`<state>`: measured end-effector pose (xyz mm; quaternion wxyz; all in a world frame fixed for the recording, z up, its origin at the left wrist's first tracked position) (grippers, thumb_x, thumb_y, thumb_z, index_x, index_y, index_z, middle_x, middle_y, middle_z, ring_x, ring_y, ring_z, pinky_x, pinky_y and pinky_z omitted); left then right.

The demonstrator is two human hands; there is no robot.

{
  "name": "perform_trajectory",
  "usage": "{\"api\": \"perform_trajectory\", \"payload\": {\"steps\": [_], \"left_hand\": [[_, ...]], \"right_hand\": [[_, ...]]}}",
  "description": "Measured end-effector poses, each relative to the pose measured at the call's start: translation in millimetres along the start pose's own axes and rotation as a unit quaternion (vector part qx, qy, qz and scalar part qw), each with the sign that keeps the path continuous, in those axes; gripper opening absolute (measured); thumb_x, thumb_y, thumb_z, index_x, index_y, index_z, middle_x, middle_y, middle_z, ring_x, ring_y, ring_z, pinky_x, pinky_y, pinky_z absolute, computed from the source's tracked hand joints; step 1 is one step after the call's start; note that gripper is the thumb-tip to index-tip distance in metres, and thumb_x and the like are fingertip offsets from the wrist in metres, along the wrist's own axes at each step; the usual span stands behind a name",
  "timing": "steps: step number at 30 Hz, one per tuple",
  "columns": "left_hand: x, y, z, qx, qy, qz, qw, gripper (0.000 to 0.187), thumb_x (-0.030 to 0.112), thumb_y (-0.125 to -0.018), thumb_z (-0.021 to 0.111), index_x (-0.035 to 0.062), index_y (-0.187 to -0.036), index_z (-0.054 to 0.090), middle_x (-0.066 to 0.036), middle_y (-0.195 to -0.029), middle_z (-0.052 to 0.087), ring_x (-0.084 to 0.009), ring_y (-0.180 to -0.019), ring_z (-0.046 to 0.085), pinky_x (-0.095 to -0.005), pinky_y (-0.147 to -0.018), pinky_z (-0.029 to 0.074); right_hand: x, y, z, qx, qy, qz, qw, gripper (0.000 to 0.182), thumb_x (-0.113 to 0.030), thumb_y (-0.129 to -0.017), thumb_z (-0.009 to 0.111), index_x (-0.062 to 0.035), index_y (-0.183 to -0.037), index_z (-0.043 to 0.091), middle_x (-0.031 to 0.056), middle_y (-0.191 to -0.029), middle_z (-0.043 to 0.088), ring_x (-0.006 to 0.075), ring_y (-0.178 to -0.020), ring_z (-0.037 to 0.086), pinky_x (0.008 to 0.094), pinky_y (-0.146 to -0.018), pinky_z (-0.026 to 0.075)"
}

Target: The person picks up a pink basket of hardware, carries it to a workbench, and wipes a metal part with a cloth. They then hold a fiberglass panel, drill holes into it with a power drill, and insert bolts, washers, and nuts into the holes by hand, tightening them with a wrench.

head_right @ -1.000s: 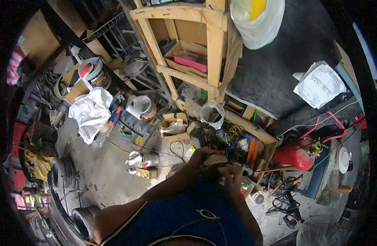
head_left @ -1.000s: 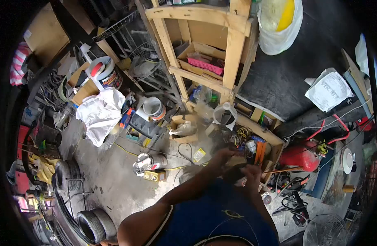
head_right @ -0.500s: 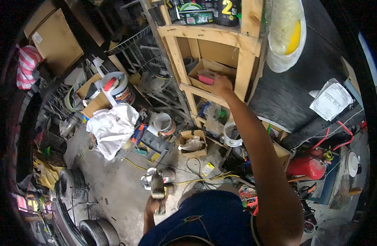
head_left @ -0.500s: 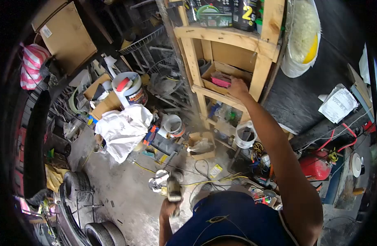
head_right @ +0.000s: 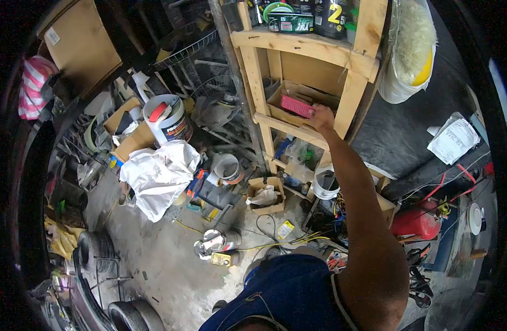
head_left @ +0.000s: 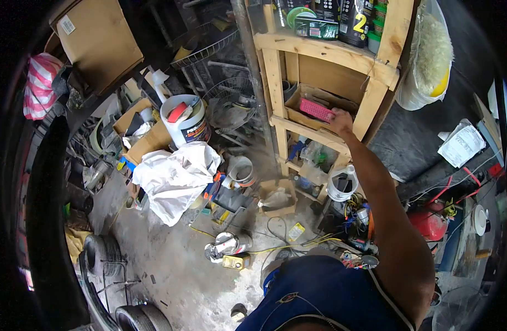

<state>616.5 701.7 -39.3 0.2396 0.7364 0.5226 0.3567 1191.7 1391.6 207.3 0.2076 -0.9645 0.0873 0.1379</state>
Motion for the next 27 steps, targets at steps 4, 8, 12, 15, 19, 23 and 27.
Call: {"api": "perform_trajectory", "payload": {"steps": [4,8,12,15,19,23,27], "left_hand": [[69.8,1.9,-10.5,-0.013,0.104,0.003,0.995,0.040,0.038,-0.082,0.075,0.0012,-0.071,0.064,-0.009,-0.065,0.063,-0.0199,-0.056,0.061,-0.0352,-0.059,0.050],[216.4,68.0,-54.2,-0.132,0.267,0.077,0.952,0.040,0.035,-0.089,0.069,0.0039,-0.067,0.056,-0.007,-0.058,0.055,-0.0193,-0.052,0.057,-0.0331,-0.054,0.049],[301.5,44.1,-46.0,-0.276,0.353,0.186,0.875,0.036,0.035,-0.092,0.066,-0.0002,-0.094,0.057,-0.008,-0.067,0.060,-0.0203,-0.059,0.062,-0.0344,-0.057,0.053],[377.1,69.2,-54.2,-0.344,0.291,0.297,0.842,0.052,0.040,-0.091,0.068,-0.0033,-0.115,0.053,-0.011,-0.080,0.065,-0.0231,-0.072,0.067,-0.0367,-0.071,0.056],[443.6,67.5,-33.6,-0.449,0.278,0.362,0.768,0.069,0.055,-0.086,0.066,-0.0021,-0.123,0.050,-0.017,-0.108,0.065,-0.0237,-0.094,0.066,-0.0373,-0.081,0.054],[490.9,102.5,-18.5,-0.498,0.298,0.360,0.731,0.097,0.073,-0.076,0.058,0.0012,-0.138,0.039,-0.014,-0.135,0.053,-0.0272,-0.116,0.057,-0.0435,-0.095,0.049],[504.9,132.3,-23.0,-0.510,0.313,0.367,0.712,0.093,0.066,-0.075,0.067,0.0010,-0.138,0.043,-0.014,-0.129,0.057,-0.0307,-0.115,0.058,-0.0472,-0.102,0.045]], "right_hand": [[-33.8,9.7,-55.8,-0.001,-0.133,0.073,0.988,0.025,-0.030,-0.090,0.059,-0.0079,-0.100,0.067,0.0128,-0.105,0.069,0.0345,-0.110,0.059,0.0460,-0.093,0.046],[-55.9,30.8,-91.8,0.151,-0.046,-0.123,0.980,0.020,-0.028,-0.089,0.061,-0.0099,-0.093,0.069,0.0097,-0.090,0.069,0.0294,-0.094,0.062,0.0459,-0.088,0.038],[-79.7,83.7,-135.0,0.186,-0.088,-0.214,0.955,0.014,-0.020,-0.085,0.066,-0.0081,-0.092,0.068,0.0100,-0.083,0.066,0.0281,-0.086,0.060,0.0425,-0.090,0.033],[-94.5,142.1,-164.2,0.157,-0.105,-0.232,0.954,0.012,-0.015,-0.080,0.066,-0.0086,-0.091,0.068,0.0076,-0.081,0.064,0.0260,-0.083,0.059,0.0435,-0.092,0.032],[-109.2,226.4,-184.2,0.110,-0.101,-0.258,0.955,0.014,-0.011,-0.076,0.065,-0.0117,-0.090,0.070,0.0025,-0.078,0.061,0.0211,-0.080,0.057,0.0455,-0.094,0.032],[-117.9,296.7,-189.7,0.107,-0.052,-0.285,0.951,0.025,-0.010,-0.066,0.068,-0.0143,-0.090,0.069,-0.0051,-0.085,0.061,0.0134,-0.081,0.056,0.0466,-0.094,0.032],[-116.8,335.2,-183.8,0.092,-0.040,-0.232,0.967,0.024,-0.010,-0.069,0.068,-0.0172,-0.092,0.069,-0.0075,-0.085,0.061,0.0104,-0.082,0.056,0.0461,-0.096,0.033]]}}
Point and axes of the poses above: each hand's wrist, its own y-axis away from the middle knuckle, its own z-axis out of the palm, x = y × z, the point moved 1 cm from there along -y, towards the middle knuckle
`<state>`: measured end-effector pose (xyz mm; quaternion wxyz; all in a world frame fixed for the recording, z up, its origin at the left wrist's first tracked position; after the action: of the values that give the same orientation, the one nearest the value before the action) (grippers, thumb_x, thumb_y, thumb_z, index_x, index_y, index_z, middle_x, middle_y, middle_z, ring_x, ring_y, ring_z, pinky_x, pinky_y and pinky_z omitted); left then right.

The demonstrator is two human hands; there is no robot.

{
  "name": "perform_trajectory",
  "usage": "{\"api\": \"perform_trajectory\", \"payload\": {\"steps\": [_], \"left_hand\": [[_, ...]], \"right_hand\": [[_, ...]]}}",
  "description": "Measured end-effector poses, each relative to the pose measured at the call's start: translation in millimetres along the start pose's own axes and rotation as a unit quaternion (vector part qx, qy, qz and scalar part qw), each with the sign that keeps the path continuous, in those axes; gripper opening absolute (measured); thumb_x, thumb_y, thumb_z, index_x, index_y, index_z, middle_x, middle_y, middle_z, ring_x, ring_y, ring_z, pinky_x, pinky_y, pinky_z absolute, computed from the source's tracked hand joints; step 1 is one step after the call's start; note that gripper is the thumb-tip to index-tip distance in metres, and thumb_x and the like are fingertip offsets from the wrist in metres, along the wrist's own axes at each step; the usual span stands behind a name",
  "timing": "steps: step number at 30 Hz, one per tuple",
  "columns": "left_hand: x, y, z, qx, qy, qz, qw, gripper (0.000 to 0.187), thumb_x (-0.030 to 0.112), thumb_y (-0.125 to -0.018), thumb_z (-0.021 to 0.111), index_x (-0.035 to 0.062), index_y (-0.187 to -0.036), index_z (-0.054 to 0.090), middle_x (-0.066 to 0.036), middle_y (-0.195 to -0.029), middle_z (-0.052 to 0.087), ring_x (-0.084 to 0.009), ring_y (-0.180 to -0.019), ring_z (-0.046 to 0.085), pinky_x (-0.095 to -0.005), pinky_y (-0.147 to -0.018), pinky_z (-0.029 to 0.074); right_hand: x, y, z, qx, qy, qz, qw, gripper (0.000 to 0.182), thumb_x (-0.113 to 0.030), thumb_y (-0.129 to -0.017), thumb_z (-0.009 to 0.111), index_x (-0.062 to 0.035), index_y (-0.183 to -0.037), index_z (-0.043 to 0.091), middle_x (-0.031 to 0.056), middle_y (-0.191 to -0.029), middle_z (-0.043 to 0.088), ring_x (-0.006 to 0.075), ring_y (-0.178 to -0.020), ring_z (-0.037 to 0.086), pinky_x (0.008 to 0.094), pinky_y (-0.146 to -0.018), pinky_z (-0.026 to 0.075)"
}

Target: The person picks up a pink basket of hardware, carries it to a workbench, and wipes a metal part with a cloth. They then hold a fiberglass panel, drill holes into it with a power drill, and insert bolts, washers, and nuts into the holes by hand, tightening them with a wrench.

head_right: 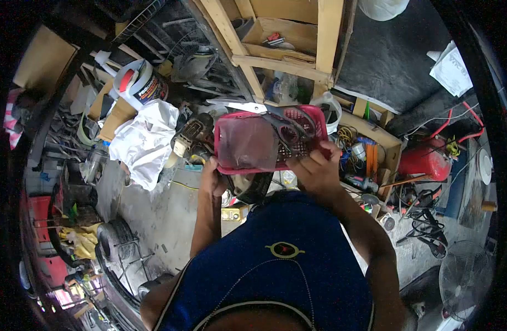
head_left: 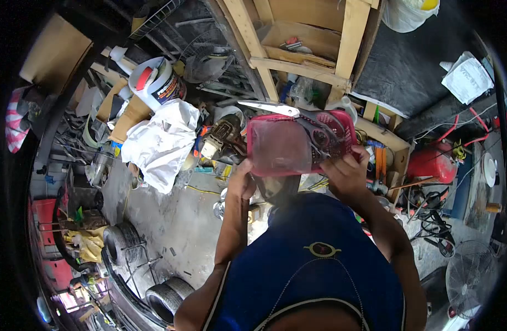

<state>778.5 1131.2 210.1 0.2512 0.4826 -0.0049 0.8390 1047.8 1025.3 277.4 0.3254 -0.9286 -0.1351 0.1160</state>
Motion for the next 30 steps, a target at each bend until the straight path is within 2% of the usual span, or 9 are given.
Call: {"api": "perform_trajectory", "payload": {"steps": [2,5,9,12,16,23,26,29,30], "left_hand": [[8.3,3.1,7.0,0.024,-0.008,-0.061,0.998,0.062,0.030,-0.075,0.071,-0.0021,-0.125,0.054,-0.016,-0.119,0.062,-0.0330,-0.108,0.061,-0.0482,-0.100,0.047],[6.0,10.8,3.5,0.050,0.002,-0.144,0.988,0.056,0.020,-0.072,0.065,-0.0037,-0.122,0.054,-0.018,-0.114,0.063,-0.0340,-0.104,0.063,-0.0492,-0.095,0.050],[-8.5,27.6,7.3,0.094,0.079,-0.170,0.978,0.042,0.015,-0.068,0.060,-0.0031,-0.106,0.060,-0.017,-0.101,0.065,-0.0338,-0.095,0.064,-0.0502,-0.088,0.053],[-35.8,42.8,-40.2,0.117,0.049,-0.139,0.982,0.036,0.015,-0.065,0.060,-0.0014,-0.098,0.061,-0.014,-0.097,0.065,-0.0321,-0.093,0.064,-0.0493,-0.088,0.053],[-25.3,57.1,-33.8,0.162,0.038,-0.100,0.981,0.034,0.016,-0.064,0.060,-0.0019,-0.094,0.061,-0.013,-0.096,0.064,-0.0299,-0.092,0.063,-0.0421,-0.088,0.053],[-21.3,87.7,-91.3,0.190,-0.031,-0.018,0.981,0.035,0.012,-0.069,0.060,0.0035,-0.103,0.060,-0.006,-0.093,0.061,-0.0239,-0.090,0.060,-0.0394,-0.085,0.050],[-7.5,99.8,-116.7,0.177,-0.038,-0.074,0.981,0.034,0.009,-0.069,0.060,0.0050,-0.103,0.059,-0.004,-0.091,0.060,-0.0225,-0.088,0.059,-0.0375,-0.084,0.048],[4.7,97.5,-142.0,0.090,-0.059,-0.096,0.990,0.024,0.009,-0.069,0.061,0.0045,-0.093,0.061,-0.005,-0.086,0.060,-0.0234,-0.085,0.059,-0.0365,-0.083,0.048],[5.9,94.4,-150.2,0.105,-0.079,-0.118,0.984,0.018,0.010,-0.068,0.062,0.0049,-0.085,0.062,-0.006,-0.082,0.060,-0.0230,-0.084,0.060,-0.0352,-0.082,0.048]], "right_hand": [[-7.4,6.2,-5.0,0.000,0.032,-0.017,0.999,0.022,-0.015,-0.072,0.069,-0.0190,-0.094,0.068,-0.0085,-0.086,0.061,0.0090,-0.083,0.056,0.0461,-0.097,0.033],[-12.5,7.7,-4.4,-0.044,0.030,-0.036,0.998,0.028,-0.015,-0.068,0.068,-0.0188,-0.096,0.069,-0.0047,-0.095,0.065,0.0126,-0.090,0.059,0.0478,-0.095,0.033],[-10.4,-17.9,-29.4,-0.136,-0.210,0.083,0.965,0.036,-0.030,-0.075,0.074,-0.0143,-0.107,0.066,0.0040,-0.099,0.065,0.0234,-0.097,0.060,0.0459,-0.093,0.037],[-11.9,-50.7,-27.0,-0.128,-0.171,0.202,0.956,0.046,-0.035,-0.075,0.076,-0.0114,-0.112,0.062,0.0098,-0.102,0.065,0.0305,-0.102,0.060,0.0453,-0.091,0.041],[-9.2,-55.4,34.8,-0.243,-0.144,0.121,0.952,0.044,-0.028,-0.075,0.076,-0.0077,-0.109,0.060,0.0136,-0.103,0.064,0.0357,-0.102,0.059,0.0447,-0.087,0.044],[13.2,-88.1,74.0,-0.144,-0.387,0.201,0.889,0.028,-0.025,-0.076,0.075,-0.0044,-0.094,0.068,0.0139,-0.090,0.066,0.0300,-0.089,0.064,0.0411,-0.081,0.049],[79.0,-151.2,60.5,-0.129,-0.433,0.276,0.848,0.021,-0.017,-0.080,0.074,-0.0012,-0.092,0.066,0.0091,-0.078,0.068,0.0151,-0.063,0.061,0.0293,-0.061,0.048],[186.5,-211.1,97.8,-0.086,-0.400,0.268,0.872,0.020,-0.018,-0.081,0.072,0.0003,-0.087,0.066,0.0157,-0.085,0.068,0.0202,-0.066,0.065,0.0341,-0.065,0.052],[190.4,-221.1,84.6,0.050,-0.188,0.306,0.932,0.019,-0.017,-0.081,0.071,0.0008,-0.084,0.067,0.0189,-0.092,0.067,0.0264,-0.073,0.066,0.0376,-0.070,0.052]]}}
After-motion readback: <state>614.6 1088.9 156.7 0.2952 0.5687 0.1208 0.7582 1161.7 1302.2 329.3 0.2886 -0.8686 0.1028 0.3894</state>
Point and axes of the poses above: each hand's wrist, its own y-axis away from the middle knuckle, its own z-axis out of the palm, x = y × z, the point moved 1 cm from there along -y, towards the middle knuckle
